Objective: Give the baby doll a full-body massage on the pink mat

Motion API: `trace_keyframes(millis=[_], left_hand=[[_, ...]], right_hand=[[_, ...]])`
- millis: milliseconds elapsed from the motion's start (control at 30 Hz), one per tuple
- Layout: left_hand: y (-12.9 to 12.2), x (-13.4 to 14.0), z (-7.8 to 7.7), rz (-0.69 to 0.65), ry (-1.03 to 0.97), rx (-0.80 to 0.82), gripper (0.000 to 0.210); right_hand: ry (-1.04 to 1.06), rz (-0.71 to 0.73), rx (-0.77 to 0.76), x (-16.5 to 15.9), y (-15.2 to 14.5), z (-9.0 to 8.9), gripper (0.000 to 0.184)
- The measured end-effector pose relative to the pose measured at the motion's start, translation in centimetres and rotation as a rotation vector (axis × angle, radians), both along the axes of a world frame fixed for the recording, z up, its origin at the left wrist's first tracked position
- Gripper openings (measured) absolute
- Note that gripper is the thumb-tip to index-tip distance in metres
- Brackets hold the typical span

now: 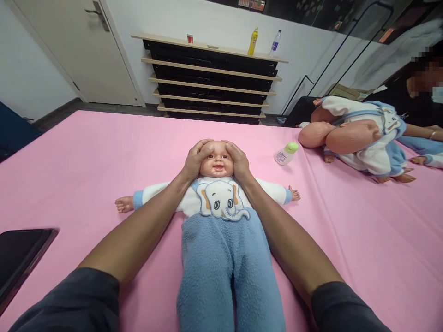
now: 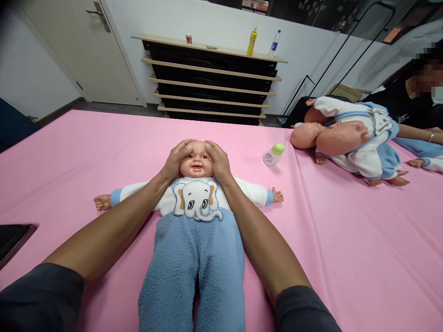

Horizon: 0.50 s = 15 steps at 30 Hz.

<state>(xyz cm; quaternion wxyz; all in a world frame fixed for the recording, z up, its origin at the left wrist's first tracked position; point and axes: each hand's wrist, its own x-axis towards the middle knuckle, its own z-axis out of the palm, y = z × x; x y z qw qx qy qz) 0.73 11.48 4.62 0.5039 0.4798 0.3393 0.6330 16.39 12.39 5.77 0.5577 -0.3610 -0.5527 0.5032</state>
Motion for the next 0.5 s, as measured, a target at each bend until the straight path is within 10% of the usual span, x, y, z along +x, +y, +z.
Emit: trace_keyframes(millis=[500], left_hand=[[0.52, -0.17, -0.46, 0.176, 0.13, 0.088, 0.033]], right_hand=[[-0.001, -0.069, 0.027, -0.08, 0.4, -0.43, 0.035]])
